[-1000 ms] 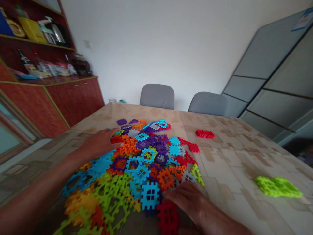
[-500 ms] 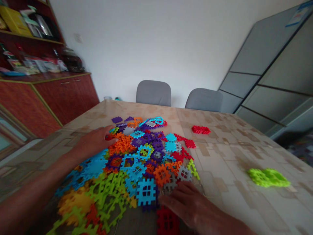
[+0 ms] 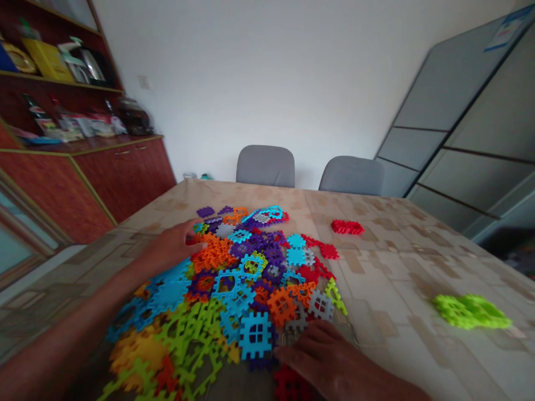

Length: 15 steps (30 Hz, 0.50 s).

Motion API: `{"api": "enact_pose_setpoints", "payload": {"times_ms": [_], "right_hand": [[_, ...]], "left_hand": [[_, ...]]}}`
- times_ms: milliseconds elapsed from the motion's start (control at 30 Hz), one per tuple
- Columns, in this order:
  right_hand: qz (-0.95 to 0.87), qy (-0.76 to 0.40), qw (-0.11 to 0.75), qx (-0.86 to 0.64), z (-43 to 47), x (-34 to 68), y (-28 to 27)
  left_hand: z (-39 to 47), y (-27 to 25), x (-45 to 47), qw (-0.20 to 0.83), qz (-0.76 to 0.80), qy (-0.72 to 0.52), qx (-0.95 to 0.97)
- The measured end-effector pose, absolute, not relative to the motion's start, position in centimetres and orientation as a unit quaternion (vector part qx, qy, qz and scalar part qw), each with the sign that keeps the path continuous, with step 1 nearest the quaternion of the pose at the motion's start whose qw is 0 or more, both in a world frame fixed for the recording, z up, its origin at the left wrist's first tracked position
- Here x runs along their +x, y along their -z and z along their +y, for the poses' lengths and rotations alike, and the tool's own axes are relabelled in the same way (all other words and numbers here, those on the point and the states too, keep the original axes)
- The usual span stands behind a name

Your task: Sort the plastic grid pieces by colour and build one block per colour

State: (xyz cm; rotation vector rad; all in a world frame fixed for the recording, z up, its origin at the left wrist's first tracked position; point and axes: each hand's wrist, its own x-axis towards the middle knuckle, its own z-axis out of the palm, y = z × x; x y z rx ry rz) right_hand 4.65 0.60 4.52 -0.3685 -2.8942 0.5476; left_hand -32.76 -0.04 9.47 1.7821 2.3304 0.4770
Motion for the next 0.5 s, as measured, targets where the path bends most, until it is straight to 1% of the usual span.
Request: {"api": "enact_pose_setpoints", "payload": {"times_ms": [267, 500], "right_hand": [[-0.973, -0.178, 0.066, -0.133, 1.1, 4.9, -5.9], [-0.966, -0.213, 0.048, -0.14, 1.5, 5.2, -6.3]], "left_hand": [[0.9, -8.0, -35.3, 0.135, 0.767, -0.229, 0.584], [1.4, -7.5, -36.9, 0.204, 0.73, -0.281, 0.588]]}}
